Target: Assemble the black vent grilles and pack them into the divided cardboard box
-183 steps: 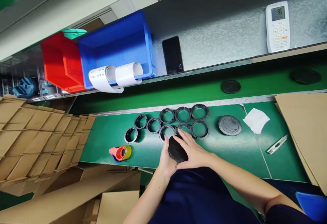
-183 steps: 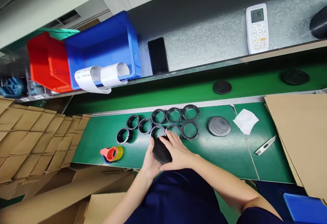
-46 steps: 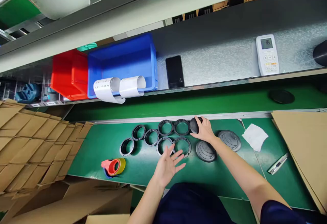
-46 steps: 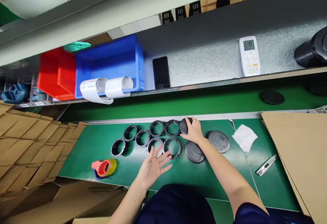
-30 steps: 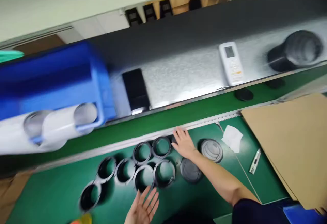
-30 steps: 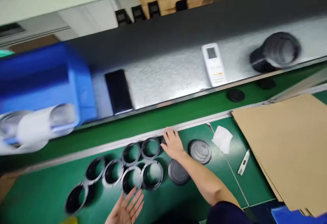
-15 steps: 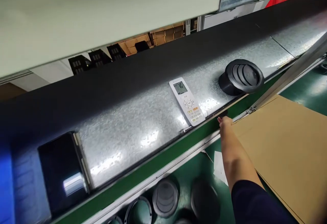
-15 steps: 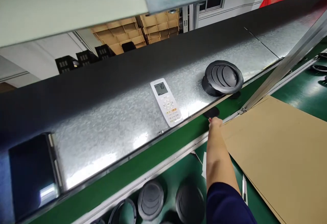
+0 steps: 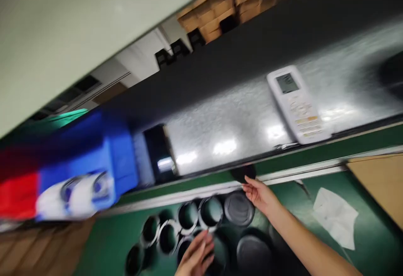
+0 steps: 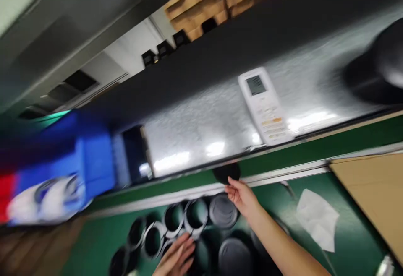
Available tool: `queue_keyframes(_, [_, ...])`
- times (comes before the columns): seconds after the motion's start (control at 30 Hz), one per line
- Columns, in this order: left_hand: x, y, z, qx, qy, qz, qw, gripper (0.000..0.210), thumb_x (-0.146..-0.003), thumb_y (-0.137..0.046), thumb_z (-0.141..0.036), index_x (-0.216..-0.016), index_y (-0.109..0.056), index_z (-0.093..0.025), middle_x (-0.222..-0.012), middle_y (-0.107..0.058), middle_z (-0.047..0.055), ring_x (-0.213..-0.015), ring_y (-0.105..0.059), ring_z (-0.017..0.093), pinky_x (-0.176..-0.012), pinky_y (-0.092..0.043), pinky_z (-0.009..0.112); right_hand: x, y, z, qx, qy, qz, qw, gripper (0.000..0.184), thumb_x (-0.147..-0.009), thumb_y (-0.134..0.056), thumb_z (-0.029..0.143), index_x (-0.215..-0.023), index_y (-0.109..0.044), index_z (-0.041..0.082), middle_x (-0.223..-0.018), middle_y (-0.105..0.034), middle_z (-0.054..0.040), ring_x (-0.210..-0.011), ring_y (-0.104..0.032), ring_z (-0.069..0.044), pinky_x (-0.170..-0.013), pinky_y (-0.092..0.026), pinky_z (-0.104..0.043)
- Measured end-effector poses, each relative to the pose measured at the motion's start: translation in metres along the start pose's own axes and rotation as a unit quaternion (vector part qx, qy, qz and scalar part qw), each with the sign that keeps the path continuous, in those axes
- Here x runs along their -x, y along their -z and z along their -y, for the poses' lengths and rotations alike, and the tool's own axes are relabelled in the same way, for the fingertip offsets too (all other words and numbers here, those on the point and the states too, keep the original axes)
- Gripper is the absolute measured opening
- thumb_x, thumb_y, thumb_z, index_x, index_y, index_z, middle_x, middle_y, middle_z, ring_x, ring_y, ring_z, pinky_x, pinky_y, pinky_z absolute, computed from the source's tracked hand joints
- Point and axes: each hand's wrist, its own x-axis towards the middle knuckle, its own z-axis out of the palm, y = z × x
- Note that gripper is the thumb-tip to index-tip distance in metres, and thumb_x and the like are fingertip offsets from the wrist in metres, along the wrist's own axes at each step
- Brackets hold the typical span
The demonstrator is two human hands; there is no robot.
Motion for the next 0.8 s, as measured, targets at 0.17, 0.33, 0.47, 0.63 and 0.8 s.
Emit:
queue_keyframes(0.17, [0.032,0.022,0.01,0.15,-0.115,0.119,0.975,0.058,-0.07,-0.087,-0.045,-0.124,-0.067,-0.033,-0.143,-0.056,0.007,-0.139,-0.041,0.038,-0.113,-0.035,0.059,0.121,-0.021,-0.157,0.038,-0.267,0.113,0.956,0.043,-0.056,-0.098,0.03,-0.075,-0.064,0.012,-0.069,-0.069,-0.0032,-0.048,-0.059,-0.007,-0.038,-0.043,-0.011])
queue_keyframes(0.33, [0.063,0.058,0.021,0.26,-0.131,0.121,0.949,0.066,-0.077,-0.069,-0.072,-0.117,-0.07,-0.02,-0.136,-0.062,0.011,-0.137,-0.043,0.038,-0.114,-0.037,0.053,0.193,-0.028,-0.181,0.28,-0.358,0.335,0.825,0.061,-0.086,-0.06,0.072,-0.092,-0.069,0.012,-0.081,-0.072,-0.0115,-0.052,-0.064,-0.013,-0.036,-0.038,-0.016])
queue_keyframes(0.47, [0.101,0.073,0.027,0.294,-0.124,0.181,0.93,0.079,-0.083,-0.052,-0.08,-0.136,-0.058,-0.021,-0.141,-0.057,0.012,-0.138,-0.042,0.037,-0.117,-0.03,0.055,0.203,-0.038,-0.157,0.532,0.046,0.448,0.717,0.06,-0.098,-0.04,0.068,-0.108,-0.074,0.019,-0.098,-0.069,-0.0145,-0.08,-0.068,-0.022,-0.06,-0.054,-0.03])
queue_keyframes(0.63, [0.136,0.085,0.039,0.299,-0.08,0.264,0.914,0.084,-0.081,-0.036,-0.086,-0.144,-0.048,-0.031,-0.147,-0.05,0.014,-0.134,-0.044,0.043,-0.109,-0.027,0.072,0.196,-0.048,-0.163,0.636,0.386,0.4,0.536,0.038,-0.103,-0.041,0.049,-0.118,-0.073,0.036,-0.133,-0.053,-0.0082,-0.128,-0.04,-0.032,-0.109,-0.037,-0.056])
queue_keyframes(0.8, [0.154,0.097,0.057,0.312,-0.063,0.283,0.905,0.08,-0.083,-0.036,-0.084,-0.144,-0.046,-0.034,-0.145,-0.052,0.015,-0.131,-0.047,0.044,-0.104,-0.028,0.077,0.212,-0.043,-0.184,0.648,0.334,0.43,0.533,0.047,-0.104,-0.033,0.05,-0.105,-0.076,0.029,-0.131,-0.053,-0.0086,-0.128,-0.037,-0.031,-0.109,-0.037,-0.054])
